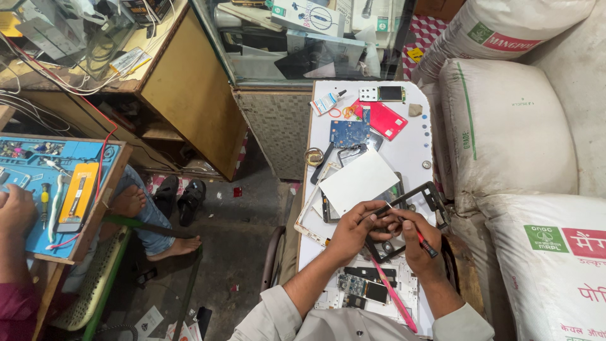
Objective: The person sits at a cluttered repair bench and uses a red-handled screwdriver to unscrew and pry apart the frame of a tablet, working around its edges while the tablet's internal board and other phone parts lie on the bench.
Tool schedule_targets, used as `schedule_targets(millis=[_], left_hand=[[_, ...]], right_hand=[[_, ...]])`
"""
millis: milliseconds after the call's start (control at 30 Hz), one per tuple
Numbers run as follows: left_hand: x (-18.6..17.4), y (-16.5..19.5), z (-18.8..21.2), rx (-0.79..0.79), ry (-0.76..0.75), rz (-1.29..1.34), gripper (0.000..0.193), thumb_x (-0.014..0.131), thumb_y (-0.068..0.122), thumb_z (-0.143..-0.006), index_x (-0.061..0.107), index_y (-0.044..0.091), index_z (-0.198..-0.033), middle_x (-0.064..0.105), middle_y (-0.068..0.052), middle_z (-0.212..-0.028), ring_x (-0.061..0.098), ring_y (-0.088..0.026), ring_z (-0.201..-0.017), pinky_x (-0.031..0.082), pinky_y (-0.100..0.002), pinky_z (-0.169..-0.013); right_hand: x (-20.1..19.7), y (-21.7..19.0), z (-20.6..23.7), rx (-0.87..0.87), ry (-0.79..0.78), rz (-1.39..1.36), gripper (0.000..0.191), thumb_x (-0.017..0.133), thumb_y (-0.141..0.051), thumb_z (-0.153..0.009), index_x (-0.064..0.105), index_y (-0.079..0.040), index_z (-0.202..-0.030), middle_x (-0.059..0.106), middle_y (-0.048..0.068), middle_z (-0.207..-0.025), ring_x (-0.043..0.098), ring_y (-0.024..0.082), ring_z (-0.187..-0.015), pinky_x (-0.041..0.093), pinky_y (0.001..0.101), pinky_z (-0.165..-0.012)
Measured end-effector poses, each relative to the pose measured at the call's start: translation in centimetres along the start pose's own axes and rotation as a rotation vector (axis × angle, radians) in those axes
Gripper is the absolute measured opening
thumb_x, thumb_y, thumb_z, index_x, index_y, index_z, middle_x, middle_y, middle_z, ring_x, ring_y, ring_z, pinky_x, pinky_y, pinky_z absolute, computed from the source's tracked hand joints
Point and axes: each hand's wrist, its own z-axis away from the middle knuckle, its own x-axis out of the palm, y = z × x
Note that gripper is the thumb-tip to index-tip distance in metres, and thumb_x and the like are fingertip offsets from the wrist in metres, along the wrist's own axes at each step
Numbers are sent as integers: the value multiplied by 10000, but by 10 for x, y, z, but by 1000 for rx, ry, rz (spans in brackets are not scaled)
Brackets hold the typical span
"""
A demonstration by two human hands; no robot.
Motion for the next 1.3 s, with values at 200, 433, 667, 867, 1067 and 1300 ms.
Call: schedule_targets(millis=[200,433,667,867,1067,1300], left_hand=[[-3,-6,-2,44,-24,10,361,416,86,-1116,462,-44,-1450,619,-167,-1333,691,-238,-1054,620,-306,-911],[-4,-13,-2,-3,29,18,375,401,110,-1119,449,-52,-1454,595,-190,-1367,671,-275,-1195,632,-349,-913],[5,9,4,7,9,20,393,359,80,-1105,374,-59,-1472,528,-180,-1454,655,-305,-1247,641,-344,-900],[7,16,4,-23,22,32,414,352,71,-1098,365,-74,-1487,560,-211,-1408,667,-300,-1214,647,-337,-884],[3,12,4,-10,5,-16,410,366,76,-1112,381,-85,-1489,678,-222,-1115,728,-250,-924,645,-305,-791],[1,11,5,-13,16,-45,408,358,64,-1102,392,-87,-1480,684,-198,-996,717,-221,-766,627,-289,-704]], right_hand=[[3,1,-1,-37,5,-72,359,514,-236,-1079,613,34,-1295,751,125,-1069,699,150,-965,570,291,-861],[7,-14,2,-6,89,-78,252,660,-49,-1000,563,11,-1225,723,144,-1173,698,156,-1020,575,300,-906],[4,-18,-6,-105,110,10,136,613,32,-1017,593,33,-1152,662,183,-1233,679,196,-1060,582,320,-934],[4,-2,1,21,106,-244,87,573,27,-1051,551,23,-1136,646,160,-1215,679,160,-1010,598,291,-884],[2,-6,0,-76,17,-29,81,594,35,-1046,568,34,-1123,658,176,-1202,693,178,-1023,603,311,-908],[4,-13,-3,-19,65,-136,122,561,39,-1058,537,28,-1177,668,186,-1268,700,165,-1055,615,283,-884]])
